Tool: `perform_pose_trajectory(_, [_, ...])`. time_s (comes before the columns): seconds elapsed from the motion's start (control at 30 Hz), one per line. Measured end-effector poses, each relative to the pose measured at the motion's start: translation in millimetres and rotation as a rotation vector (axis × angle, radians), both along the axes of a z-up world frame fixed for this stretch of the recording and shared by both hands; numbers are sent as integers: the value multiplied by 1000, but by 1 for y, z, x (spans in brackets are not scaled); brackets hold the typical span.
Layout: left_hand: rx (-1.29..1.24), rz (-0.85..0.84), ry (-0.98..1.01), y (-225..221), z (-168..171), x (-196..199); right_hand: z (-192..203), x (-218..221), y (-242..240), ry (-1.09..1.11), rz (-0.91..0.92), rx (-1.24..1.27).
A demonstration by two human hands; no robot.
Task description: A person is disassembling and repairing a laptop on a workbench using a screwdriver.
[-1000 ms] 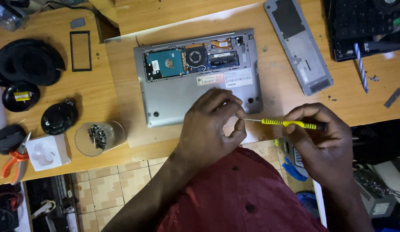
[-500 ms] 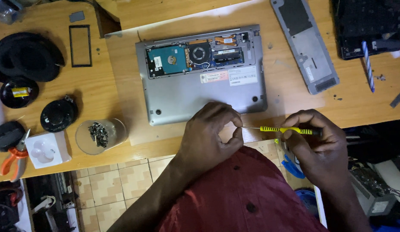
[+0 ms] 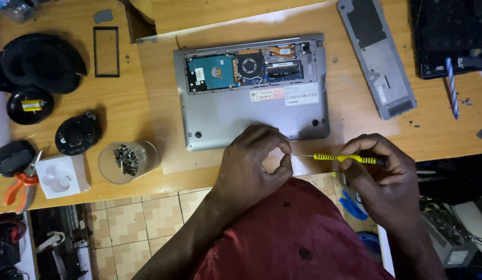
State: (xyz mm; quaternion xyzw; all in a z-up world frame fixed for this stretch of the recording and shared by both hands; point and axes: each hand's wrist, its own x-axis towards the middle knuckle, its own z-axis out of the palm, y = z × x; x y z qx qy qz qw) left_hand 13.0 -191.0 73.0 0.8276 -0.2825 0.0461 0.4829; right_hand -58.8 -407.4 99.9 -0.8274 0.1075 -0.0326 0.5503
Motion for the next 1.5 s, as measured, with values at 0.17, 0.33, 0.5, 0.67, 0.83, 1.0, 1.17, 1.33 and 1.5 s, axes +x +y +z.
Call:
perform_pose_trajectory(0.17, [-6, -7, 27, 7, -4, 0, -7, 3, 3, 37, 2, 7])
perform_pose_trajectory(0.33, [-13, 27, 29, 15, -3, 2, -2, 12, 10, -10, 40, 57])
perform_pose_trajectory(0.5, [-34, 58, 26, 24, -2, 5, -2, 22, 18, 11, 51, -3])
perform_pose_trajectory(0.67, [-77, 102, -19, 31, -6, 9, -3, 31, 23, 11, 141, 10])
perform_pose_trajectory(0.83, [-41, 136, -7, 41, -8, 14, -5, 41, 28, 7, 116, -36])
perform_pose_trajectory(1.0, [-58, 139, 31, 50, -10, 20, -2, 53, 37, 41, 129, -73])
perform_pose_trajectory(1.17, [-88, 117, 63, 60, -11, 27, 2, 65, 46, 53, 199, -107])
perform_pose_trajectory(1.33, [-102, 118, 28, 70, -17, 32, 1, 75, 52, 89, 212, -97])
perform_pose_trajectory(1.5, [-152, 134, 6, 78, -18, 37, 8, 87, 67, 132, 184, -161])
